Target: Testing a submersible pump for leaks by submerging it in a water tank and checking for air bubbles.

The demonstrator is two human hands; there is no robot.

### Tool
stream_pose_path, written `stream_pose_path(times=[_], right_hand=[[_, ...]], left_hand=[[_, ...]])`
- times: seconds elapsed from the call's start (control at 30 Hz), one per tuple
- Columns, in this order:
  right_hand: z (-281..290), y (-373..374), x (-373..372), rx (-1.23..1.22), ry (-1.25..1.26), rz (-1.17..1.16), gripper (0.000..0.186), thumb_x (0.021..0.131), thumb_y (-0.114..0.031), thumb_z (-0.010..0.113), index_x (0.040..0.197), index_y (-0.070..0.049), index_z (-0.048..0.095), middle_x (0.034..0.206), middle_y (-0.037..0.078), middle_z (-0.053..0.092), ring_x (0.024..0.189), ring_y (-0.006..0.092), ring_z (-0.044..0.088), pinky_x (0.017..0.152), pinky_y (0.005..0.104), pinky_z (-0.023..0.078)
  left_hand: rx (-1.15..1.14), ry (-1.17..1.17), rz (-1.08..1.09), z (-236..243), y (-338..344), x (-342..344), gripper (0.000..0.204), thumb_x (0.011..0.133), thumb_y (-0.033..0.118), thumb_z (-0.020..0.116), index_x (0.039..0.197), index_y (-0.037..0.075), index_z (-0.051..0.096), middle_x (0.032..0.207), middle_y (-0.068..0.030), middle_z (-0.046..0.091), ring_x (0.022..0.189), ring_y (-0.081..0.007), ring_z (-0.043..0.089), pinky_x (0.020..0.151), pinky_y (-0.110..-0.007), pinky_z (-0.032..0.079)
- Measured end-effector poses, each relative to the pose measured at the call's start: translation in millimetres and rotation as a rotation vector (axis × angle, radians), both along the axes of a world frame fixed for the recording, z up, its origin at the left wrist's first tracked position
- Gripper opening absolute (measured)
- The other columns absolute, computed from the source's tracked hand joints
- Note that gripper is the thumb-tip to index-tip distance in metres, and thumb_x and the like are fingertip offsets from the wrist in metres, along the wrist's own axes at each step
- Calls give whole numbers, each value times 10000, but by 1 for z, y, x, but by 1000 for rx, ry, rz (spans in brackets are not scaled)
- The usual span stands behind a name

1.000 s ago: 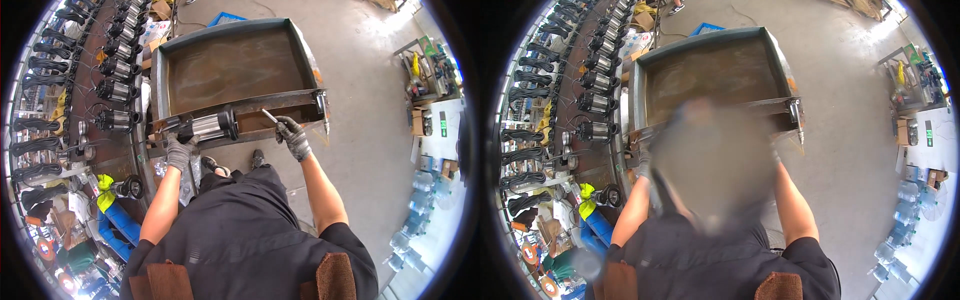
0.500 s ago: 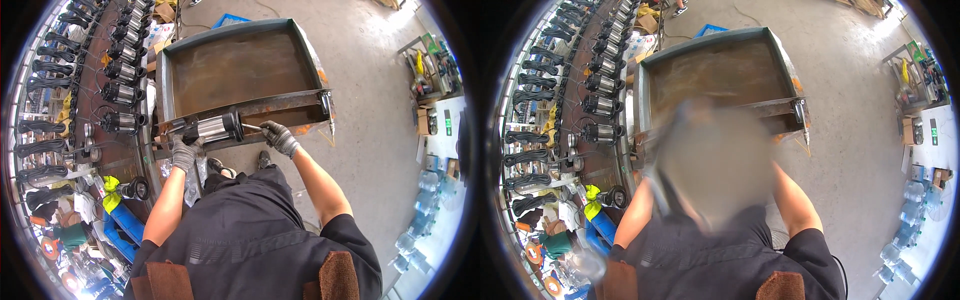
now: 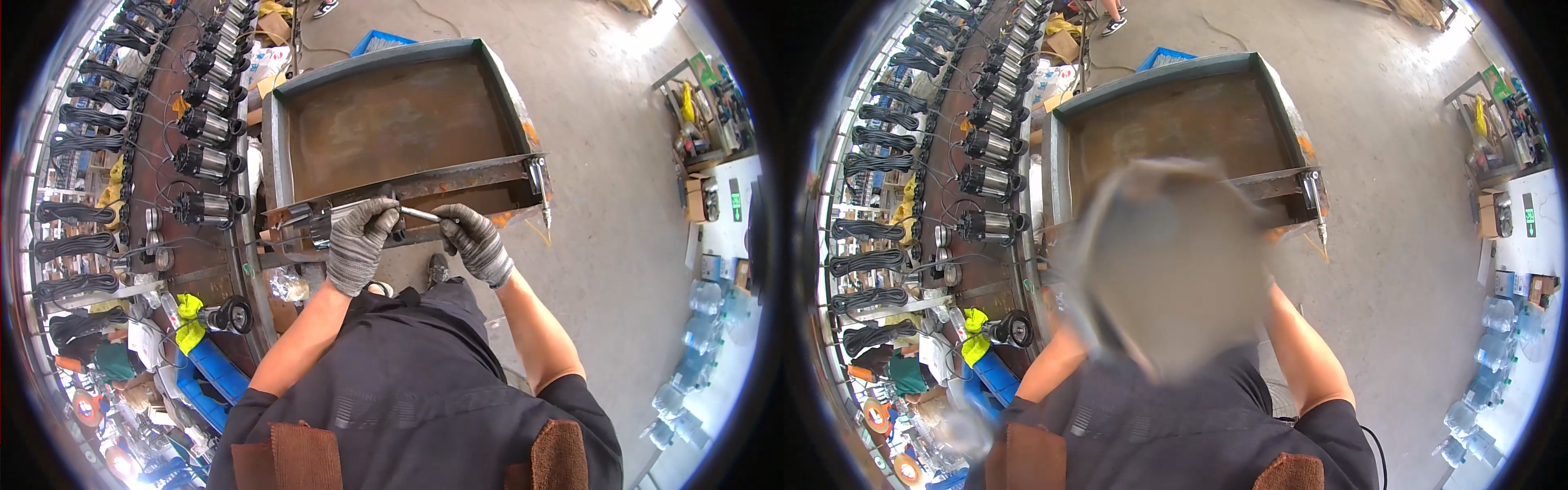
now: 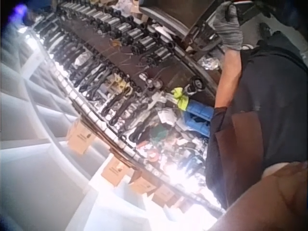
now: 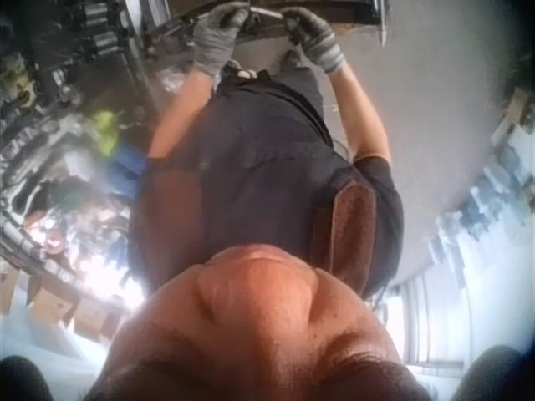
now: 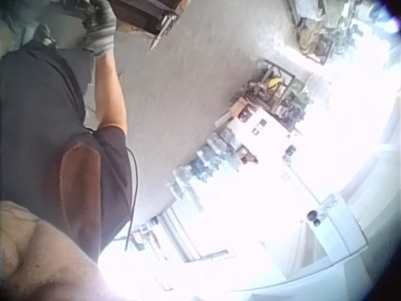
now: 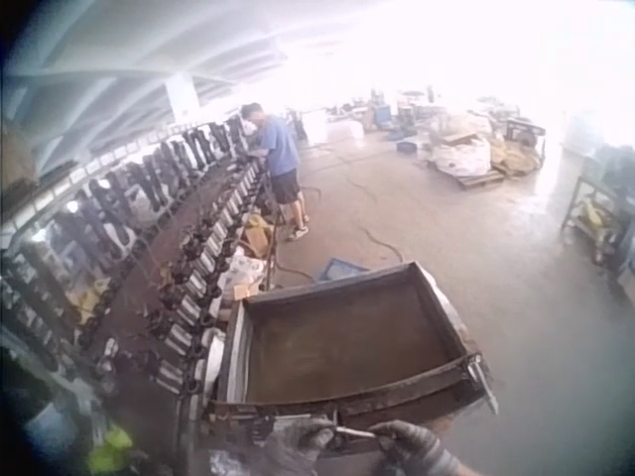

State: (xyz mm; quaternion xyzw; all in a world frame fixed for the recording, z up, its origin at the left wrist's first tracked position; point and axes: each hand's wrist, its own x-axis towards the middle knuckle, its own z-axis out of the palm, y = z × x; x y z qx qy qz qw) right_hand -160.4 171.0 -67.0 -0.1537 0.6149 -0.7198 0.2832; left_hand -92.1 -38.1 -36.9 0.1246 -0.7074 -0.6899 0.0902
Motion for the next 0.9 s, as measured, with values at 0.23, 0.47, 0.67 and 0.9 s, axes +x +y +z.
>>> stream_pose_path(times=[0.23, 0.47, 0.67, 0.9], right_hand=[[29, 0, -6, 201, 660, -85, 253, 919, 7, 615, 1165, -35, 653, 862, 77, 608, 688, 201, 606, 629, 309, 516], [55, 0, 11, 629, 1037, -73, 349, 821, -27, 666, 1170, -40, 655, 850, 140, 604, 730, 335, 635, 625, 417, 527], [52, -10, 12, 196, 847, -222, 223, 919, -79, 656, 1134, -24, 659, 792, 104, 627, 656, 237, 624, 570, 323, 497], [51, -1, 28, 27, -411, -13, 270, 992, -251, 637, 1120, -14, 650, 721, -20, 551, 574, 62, 486, 515, 230, 416]], left_hand=[[-247, -3, -40, 4, 0, 9, 196, 991, 73, 603, 1157, -3, 674, 949, -70, 724, 832, -118, 693, 780, -264, 568], [-289, 28, 26, 12, 12, 12, 231, 1006, 67, 567, 1210, -6, 648, 938, -94, 731, 842, -137, 702, 787, -275, 571], [-295, 82, 61, 14, 14, 14, 226, 1007, 72, 574, 1208, 11, 656, 962, -90, 726, 848, -148, 706, 785, -278, 569], [209, 111, -9, 17, 16, 11, 229, 1004, 208, 615, 1147, 41, 678, 994, -71, 715, 913, -151, 669, 861, -294, 547]])
